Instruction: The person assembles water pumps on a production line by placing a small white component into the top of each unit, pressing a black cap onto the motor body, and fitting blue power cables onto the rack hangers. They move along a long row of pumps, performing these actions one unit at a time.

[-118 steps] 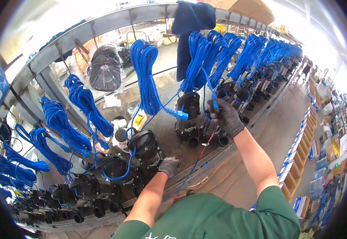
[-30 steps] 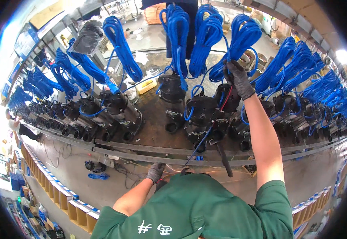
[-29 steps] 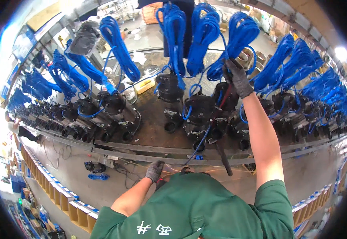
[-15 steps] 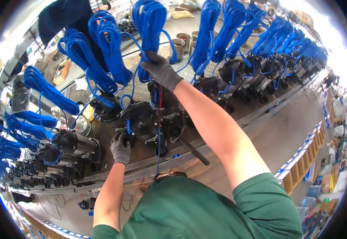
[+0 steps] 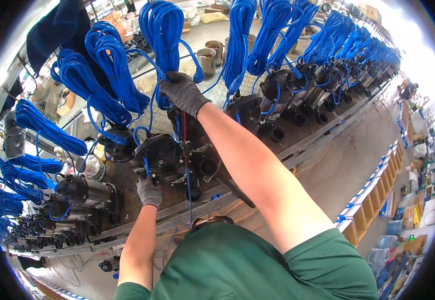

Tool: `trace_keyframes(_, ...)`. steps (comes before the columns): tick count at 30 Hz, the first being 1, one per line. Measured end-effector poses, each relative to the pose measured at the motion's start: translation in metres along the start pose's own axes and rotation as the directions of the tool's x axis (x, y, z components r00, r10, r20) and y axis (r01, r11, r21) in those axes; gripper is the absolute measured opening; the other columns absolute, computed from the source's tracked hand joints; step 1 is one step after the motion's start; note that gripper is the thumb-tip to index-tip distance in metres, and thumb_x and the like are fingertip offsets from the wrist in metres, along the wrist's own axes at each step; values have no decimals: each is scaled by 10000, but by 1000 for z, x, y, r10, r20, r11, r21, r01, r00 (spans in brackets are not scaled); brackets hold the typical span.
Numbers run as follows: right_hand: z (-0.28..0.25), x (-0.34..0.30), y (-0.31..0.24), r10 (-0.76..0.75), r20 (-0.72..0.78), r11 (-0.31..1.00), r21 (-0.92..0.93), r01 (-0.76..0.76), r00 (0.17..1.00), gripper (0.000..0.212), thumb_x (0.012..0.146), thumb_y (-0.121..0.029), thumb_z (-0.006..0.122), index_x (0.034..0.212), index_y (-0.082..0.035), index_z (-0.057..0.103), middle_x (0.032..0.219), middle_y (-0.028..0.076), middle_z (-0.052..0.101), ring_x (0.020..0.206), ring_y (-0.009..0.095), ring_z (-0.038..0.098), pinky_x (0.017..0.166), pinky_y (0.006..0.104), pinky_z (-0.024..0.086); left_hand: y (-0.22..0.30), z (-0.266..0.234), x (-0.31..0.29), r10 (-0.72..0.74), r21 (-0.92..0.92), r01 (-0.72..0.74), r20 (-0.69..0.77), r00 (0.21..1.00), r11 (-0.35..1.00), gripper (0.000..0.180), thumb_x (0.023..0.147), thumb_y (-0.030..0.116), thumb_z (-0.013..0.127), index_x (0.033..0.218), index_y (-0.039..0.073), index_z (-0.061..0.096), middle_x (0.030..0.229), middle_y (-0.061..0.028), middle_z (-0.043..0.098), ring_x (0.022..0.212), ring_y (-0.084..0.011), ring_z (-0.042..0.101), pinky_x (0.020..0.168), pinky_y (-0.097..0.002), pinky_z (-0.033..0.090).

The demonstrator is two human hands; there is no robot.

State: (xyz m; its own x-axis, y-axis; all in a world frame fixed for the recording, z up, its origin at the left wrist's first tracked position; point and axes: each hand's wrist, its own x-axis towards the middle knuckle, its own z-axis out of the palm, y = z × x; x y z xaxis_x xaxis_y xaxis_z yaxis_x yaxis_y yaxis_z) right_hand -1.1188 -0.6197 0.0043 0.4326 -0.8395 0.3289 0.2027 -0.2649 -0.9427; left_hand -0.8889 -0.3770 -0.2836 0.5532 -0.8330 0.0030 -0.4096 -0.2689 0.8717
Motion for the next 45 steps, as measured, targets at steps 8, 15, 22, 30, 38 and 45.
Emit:
trace_keyframes(8, -2, 0, 9, -28, -23, 999, -39, 27, 999, 158, 881, -156, 676, 981, -33, 672, 836, 62, 686, 750, 169, 609, 717, 324, 494, 36, -16, 6, 169, 514, -240, 182, 969, 823, 330, 734, 176, 730, 1031, 43, 676, 1036, -202, 644, 991, -424, 574, 885, -491, 469)
trace_keyframes(15, 11, 6, -11, -50, 7, 951, -307, 50, 999, 210, 915, -221, 629, 946, -15, 657, 847, 106, 678, 797, 201, 617, 755, 349, 493, -43, -87, 68, 22, 51, -47, 404, 914, 998, 259, 870, 138, 545, 1104, 97, 647, 1101, -109, 655, 1033, -319, 592, 905, -455, 472)
trace_keyframes(22, 6, 8, 4, 9, -63, 961, -275, -26, 998, 252, 921, -231, 646, 1004, 4, 679, 860, 92, 699, 771, 181, 619, 748, 343, 501, -59, -66, 26, 349, 451, -344, 75, 934, 824, 218, 763, 152, 688, 971, 87, 683, 1047, -180, 650, 1030, -391, 579, 918, -500, 471)
trace_keyframes(30, -9, 25, 40, -224, 173, 535, -801, 269, 959, 201, 907, -237, 655, 933, -38, 637, 909, 133, 686, 885, 263, 646, 811, 366, 501, -34, -40, -28, 343, 745, -293, 91, 935, 599, 144, 765, 187, 701, 878, 103, 732, 1041, -182, 682, 992, -398, 611, 911, -501, 477)
trace_keyframes(38, 7, 11, 5, -204, 111, 705, -672, 225, 973, 154, 873, -213, 637, 846, -62, 626, 804, 134, 643, 800, 300, 631, 772, 421, 516, 12, -43, -60, 353, 793, -195, -26, 935, 576, 238, 814, 280, 665, 980, 115, 709, 1006, -192, 677, 924, -400, 630, 832, -527, 488)
trace_keyframes(45, 3, 43, 65, -360, 296, 140, -920, 365, 885, 103, 860, -188, 576, 799, -130, 636, 843, 119, 645, 824, 307, 640, 755, 451, 520, -5, -38, -60, 241, 647, -254, 110, 964, 719, 259, 834, 246, 670, 1052, 116, 722, 1001, -154, 704, 977, -354, 642, 853, -476, 516)
